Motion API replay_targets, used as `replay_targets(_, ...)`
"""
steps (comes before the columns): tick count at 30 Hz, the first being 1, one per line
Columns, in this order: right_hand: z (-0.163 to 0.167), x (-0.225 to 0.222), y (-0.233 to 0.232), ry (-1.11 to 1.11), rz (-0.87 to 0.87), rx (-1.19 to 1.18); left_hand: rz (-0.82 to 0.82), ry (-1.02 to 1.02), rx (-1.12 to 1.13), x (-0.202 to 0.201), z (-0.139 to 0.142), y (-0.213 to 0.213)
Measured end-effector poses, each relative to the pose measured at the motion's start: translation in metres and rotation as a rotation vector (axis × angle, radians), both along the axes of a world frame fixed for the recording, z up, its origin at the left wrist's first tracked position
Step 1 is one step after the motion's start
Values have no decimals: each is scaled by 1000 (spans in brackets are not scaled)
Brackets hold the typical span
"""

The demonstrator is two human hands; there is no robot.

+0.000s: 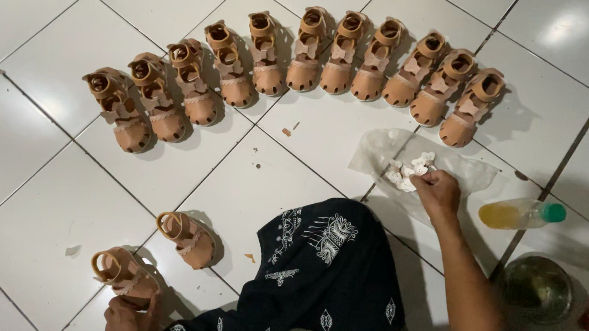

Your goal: The person sits on the floor assembling small leather baby sandals, attaching and pressing a decorative lace trim onto the upper of each sandal by hand. They take trim pieces from a plastic bag, fit them onto the sandal strap, press them in place, and set finished sandals in rows on the floor.

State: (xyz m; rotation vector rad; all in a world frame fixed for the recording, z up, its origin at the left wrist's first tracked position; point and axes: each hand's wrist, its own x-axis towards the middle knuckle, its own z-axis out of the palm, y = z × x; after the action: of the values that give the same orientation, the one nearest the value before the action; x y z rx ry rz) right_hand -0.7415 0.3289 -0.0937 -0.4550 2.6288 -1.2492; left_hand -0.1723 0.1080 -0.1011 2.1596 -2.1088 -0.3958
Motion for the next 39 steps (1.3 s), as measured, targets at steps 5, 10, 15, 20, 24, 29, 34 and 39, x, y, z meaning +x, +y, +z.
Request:
replay_targets(5, -1, 5, 9, -418, -94, -335, -21, -23, 107, 6, -1, -6)
replay_targets(10, -9, 13, 11, -246, -125, -227, 48, 17, 105, 10, -4, -3)
replay_targets(15, -16, 11, 2, 170, -86, 38, 115, -55, 123, 6, -5, -2)
replay_targets(20, -11, 11, -3, 176, -56, 26, 140, -46, 123, 0, -1, -1)
replay_targets(24, -7, 12, -3, 67, -70, -19, 133, -50, 153, 0, 2, -2)
replay_targets(29, -1, 13, 5, -35, -91, -279, 64, 51, 99, 2, 4, 0)
replay_targets(34, 13, 8, 13, -308, -15, -467, 131, 45, 141, 0, 6, -2)
replay_targets(39, 21, 8, -31, -237, 343, -688, 6, 155, -253, -32, 11, 0)
